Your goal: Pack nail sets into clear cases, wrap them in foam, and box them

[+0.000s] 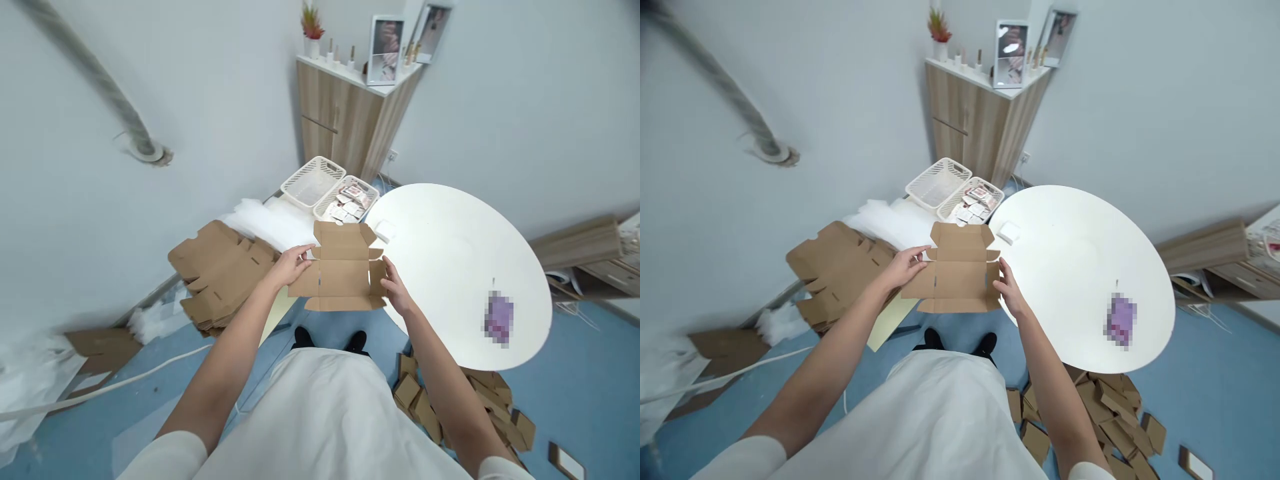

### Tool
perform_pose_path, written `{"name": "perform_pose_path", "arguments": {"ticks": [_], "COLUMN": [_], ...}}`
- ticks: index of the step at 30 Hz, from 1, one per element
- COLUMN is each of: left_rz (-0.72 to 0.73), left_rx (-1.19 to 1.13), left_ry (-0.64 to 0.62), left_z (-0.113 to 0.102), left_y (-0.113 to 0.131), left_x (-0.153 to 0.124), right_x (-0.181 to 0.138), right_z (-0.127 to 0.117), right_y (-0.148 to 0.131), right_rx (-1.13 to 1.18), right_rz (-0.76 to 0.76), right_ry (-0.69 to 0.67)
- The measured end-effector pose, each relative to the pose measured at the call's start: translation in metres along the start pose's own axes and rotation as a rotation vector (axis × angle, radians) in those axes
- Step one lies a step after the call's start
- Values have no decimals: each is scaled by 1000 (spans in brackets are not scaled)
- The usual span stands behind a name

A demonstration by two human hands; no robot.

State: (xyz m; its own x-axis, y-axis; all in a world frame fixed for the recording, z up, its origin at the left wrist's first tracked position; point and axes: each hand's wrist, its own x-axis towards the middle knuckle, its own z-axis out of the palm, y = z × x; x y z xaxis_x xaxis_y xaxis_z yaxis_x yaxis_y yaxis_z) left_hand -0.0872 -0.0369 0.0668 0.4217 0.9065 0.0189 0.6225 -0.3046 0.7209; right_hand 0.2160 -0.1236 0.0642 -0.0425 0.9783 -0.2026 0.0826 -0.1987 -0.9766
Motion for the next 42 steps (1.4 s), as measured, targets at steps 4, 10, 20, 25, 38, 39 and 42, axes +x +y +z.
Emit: {"name": "perform_pose_path", "arguments": {"ticks": [4, 10, 20, 25, 38, 39, 42], "left_rz": [30, -16, -389, -343, -470, -430, -353], "left_rx": [-8, -8, -473, -220, -260, -328, -475], "left_ry": [-121, -113, -322, -214, -332, -353, -393], "left_z": [56, 144, 232, 255, 297, 300, 303], "left_y": [50, 113, 154, 142, 88, 86, 86], "left_x": [26, 68, 78, 92, 115, 117, 119], "right_x": [-28, -48, -83, -83, -70, -69, -70], "right_z": [-68, -163, -233, -242, -226, -225, -222], "right_y": [17, 45, 89, 105, 136, 137, 140], "right_rx": [133, -168, -205, -190, -86, -98, -112], "right_rz": [131, 212, 269, 263, 302, 311, 350], "right_ry": [129, 396, 658, 685, 774, 796, 871]}}
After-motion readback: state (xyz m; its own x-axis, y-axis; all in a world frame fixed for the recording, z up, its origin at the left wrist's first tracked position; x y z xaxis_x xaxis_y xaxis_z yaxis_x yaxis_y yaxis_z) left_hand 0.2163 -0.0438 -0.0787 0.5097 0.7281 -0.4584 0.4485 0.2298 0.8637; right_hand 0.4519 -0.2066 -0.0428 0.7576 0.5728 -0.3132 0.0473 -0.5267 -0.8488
